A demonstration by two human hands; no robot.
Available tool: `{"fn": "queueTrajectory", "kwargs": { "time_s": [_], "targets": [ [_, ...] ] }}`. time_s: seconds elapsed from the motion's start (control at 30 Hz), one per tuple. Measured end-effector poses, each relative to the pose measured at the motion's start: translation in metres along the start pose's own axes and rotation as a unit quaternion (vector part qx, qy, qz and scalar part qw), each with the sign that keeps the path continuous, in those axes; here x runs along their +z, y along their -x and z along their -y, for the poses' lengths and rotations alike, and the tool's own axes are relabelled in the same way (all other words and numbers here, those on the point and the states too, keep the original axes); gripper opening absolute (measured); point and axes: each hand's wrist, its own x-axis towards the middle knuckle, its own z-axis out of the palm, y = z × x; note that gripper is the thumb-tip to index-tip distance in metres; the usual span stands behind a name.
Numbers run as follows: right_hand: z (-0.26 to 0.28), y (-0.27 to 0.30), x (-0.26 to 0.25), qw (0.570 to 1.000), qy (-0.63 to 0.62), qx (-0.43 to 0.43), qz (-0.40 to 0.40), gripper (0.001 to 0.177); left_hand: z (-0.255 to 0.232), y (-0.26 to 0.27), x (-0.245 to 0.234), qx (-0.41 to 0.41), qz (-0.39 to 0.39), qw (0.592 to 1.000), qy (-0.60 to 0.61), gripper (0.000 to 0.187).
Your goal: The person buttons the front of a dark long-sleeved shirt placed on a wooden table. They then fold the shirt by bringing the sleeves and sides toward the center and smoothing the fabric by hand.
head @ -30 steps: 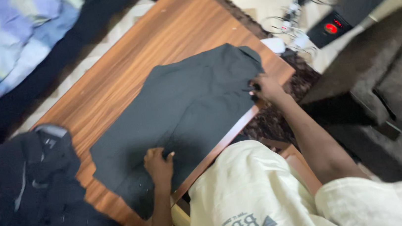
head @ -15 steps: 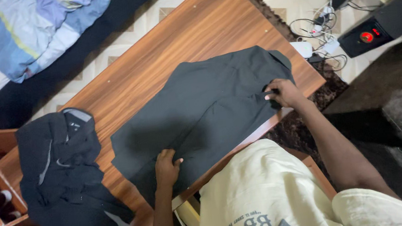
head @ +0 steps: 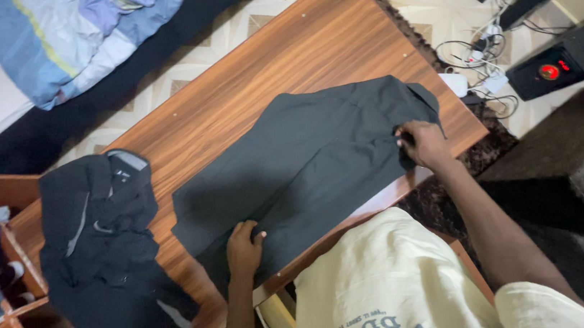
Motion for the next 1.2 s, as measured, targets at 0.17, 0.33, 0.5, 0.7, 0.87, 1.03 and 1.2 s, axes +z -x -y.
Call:
{"fn": "queueTrajectory", "kwargs": {
  "time_s": [0.17,0.33,0.5,0.7,0.87,1.03,1.2],
  "targets": [
    [0.027,-0.02,0.002,0.995,-0.023,-0.042,0.09,0.053,0.004,0.0,-0.007,-0.036,0.045,0.998,-0.04,0.052],
    [0.068,-0.044,0.031,0.982,-0.006,-0.038,0.187,0.066,-0.004,-0.001,-0.028,-0.152,0.177,0.967,-0.104,0.061],
    [0.081,-0.047,0.039,0.979,0.003,-0.143,0.145,0.04,0.026,0.008,-0.026,-0.092,0.165,0.978,-0.092,0.055],
    [0.101,-0.036,0.003,0.973,-0.117,-0.133,0.149,0.029,0.065,0.015,-0.021,-0.014,0.041,0.998,-0.046,0.048],
    [0.109,-0.045,0.01,0.988,-0.1,-0.109,0.047,0.027,0.06,0.001,-0.03,-0.012,-0.059,0.995,-0.074,0.037],
    [0.101,-0.038,0.036,0.989,-0.102,-0.106,-0.023,0.024,0.051,-0.012,-0.035,0.001,-0.098,0.986,-0.133,0.032],
    [0.086,-0.03,0.041,0.984,-0.101,-0.122,-0.084,0.019,0.056,-0.012,-0.024,0.018,-0.158,0.977,-0.142,0.025]
  ]
}}
